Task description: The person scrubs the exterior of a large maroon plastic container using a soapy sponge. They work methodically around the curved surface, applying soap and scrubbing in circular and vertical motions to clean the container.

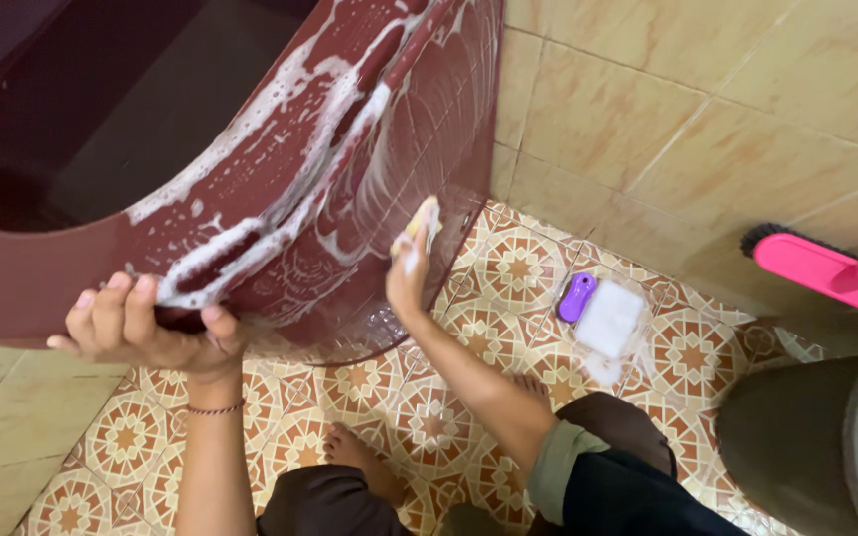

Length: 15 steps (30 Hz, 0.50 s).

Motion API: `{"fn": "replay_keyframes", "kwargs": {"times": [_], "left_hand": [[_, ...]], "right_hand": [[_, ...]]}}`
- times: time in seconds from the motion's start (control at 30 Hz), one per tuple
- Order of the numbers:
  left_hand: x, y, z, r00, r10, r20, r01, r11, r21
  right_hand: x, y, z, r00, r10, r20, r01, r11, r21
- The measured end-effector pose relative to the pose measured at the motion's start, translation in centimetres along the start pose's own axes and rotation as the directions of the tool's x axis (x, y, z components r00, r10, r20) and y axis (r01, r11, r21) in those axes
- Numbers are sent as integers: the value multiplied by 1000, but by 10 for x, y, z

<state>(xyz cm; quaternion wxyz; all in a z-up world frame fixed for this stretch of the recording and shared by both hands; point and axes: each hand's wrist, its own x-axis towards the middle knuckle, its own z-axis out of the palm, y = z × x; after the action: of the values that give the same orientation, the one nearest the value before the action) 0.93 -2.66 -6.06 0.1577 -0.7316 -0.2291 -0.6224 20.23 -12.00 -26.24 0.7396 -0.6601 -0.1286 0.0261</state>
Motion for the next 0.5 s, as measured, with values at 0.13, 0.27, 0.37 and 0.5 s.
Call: {"fn": "replay_keyframes", "kwargs": {"times": [0.13,0.27,0.37,0.5], "left_hand": [[2,4,-3,1000,-2,23,2,1000,12],[5,9,-5,999,-15,41,14,1000,22],[6,12,-7,998,-20,57,18,1000,22],[5,11,-4,999,-13,42,11,999,32]], "right_hand": [[20,-67,16,984,-175,20,169,970,177],[-1,-131,18,854,-514,83,514,857,20],[-35,-109,9,843,-522,129,525,851,11],[-64,-29,-8,976,-127,176,140,988,-64]]}}
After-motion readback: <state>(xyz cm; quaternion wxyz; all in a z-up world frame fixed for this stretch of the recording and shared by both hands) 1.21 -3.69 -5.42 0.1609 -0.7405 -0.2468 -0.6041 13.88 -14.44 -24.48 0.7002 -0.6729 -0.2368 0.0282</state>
